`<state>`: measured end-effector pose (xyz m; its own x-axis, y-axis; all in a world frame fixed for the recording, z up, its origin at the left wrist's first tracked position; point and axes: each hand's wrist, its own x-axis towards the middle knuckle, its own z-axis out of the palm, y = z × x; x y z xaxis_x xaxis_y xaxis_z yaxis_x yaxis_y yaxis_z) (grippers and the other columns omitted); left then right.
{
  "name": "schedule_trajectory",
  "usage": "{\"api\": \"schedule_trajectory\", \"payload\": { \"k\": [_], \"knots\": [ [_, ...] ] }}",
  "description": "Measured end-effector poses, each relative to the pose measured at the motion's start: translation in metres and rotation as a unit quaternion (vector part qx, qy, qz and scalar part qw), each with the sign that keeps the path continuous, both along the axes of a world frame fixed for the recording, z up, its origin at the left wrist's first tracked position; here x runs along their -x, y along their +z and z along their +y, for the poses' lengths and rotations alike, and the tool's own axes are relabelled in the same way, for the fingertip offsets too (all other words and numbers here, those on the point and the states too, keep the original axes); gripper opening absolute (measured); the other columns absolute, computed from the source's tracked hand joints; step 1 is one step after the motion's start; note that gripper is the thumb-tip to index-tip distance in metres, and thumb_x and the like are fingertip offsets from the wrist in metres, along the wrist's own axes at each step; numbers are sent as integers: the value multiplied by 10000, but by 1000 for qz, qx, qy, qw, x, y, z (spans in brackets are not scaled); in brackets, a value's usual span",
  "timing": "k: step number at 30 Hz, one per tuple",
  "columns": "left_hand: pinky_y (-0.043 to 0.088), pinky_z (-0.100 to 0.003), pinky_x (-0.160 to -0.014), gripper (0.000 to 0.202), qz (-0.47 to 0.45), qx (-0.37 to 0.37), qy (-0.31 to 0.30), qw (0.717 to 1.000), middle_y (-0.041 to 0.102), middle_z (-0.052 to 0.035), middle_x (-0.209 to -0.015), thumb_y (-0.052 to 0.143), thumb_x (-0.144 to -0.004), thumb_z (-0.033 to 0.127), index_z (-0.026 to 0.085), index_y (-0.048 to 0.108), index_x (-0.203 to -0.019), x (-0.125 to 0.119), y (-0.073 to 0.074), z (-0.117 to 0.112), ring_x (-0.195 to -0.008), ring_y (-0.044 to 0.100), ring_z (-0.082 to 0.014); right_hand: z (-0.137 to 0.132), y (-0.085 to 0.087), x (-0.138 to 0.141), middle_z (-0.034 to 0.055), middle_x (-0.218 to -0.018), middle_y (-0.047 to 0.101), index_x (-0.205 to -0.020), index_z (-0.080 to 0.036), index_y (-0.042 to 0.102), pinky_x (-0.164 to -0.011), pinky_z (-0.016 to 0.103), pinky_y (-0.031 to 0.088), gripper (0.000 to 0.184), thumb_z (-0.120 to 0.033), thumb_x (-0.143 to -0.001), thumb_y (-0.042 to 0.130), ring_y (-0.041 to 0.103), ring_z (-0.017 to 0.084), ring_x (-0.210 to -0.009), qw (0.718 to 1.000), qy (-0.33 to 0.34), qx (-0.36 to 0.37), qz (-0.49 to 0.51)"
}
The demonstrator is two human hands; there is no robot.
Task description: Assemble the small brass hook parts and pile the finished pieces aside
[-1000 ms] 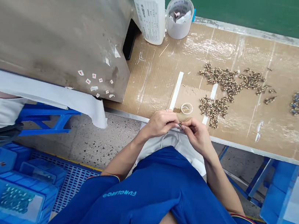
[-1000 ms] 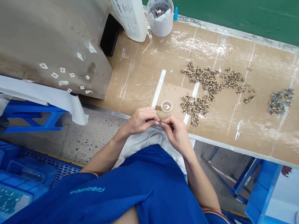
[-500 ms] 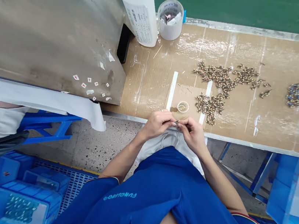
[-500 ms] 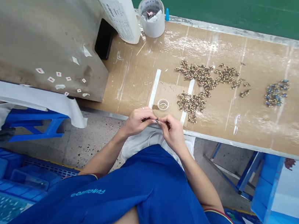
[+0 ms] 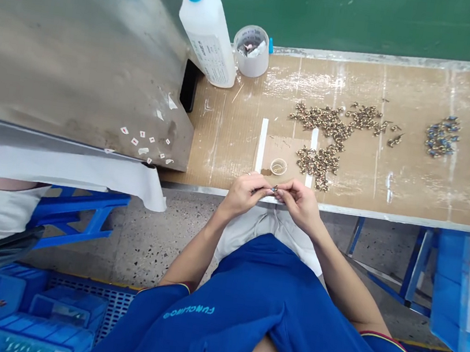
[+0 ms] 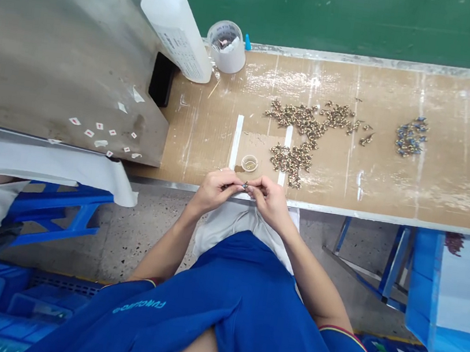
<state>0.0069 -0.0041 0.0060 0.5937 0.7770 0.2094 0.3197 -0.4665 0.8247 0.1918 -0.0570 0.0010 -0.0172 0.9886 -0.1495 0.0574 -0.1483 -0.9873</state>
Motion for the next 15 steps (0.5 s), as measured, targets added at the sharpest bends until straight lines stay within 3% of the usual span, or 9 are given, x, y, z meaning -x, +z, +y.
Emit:
{"api": "schedule_trajectory", "payload": {
  "k": [5,9,15],
  "knots": [
    [430,-284,-670,302,3,5,-1,1000,661,-28,-677,573,-974,305,177,682,-724,-2,-4,0,-680,566,-164,2,0,-1,26,-713,705,-811,-208,631,-614,284,501,219,-421,-864,639,645,165,-646,998,36,-16,-46],
    [401,-265,-641,316,3,-14,-1,1000,638,-29,-653,554,-956,260,166,637,-666,2,0,-2,-654,549,-156,1,10,3,24,-666,689,-729,-217,590,-613,281,485,216,-356,-894,581,632,166,-610,994,53,-53,-81],
    [416,-269,-663,312,36,18,3,999,653,-34,-663,536,-949,234,173,631,-659,8,3,-5,-663,573,-167,3,9,11,40,-654,671,-724,-226,570,-586,300,484,292,-429,-929,525,633,192,-596,993,82,-50,-64]
  ]
}}
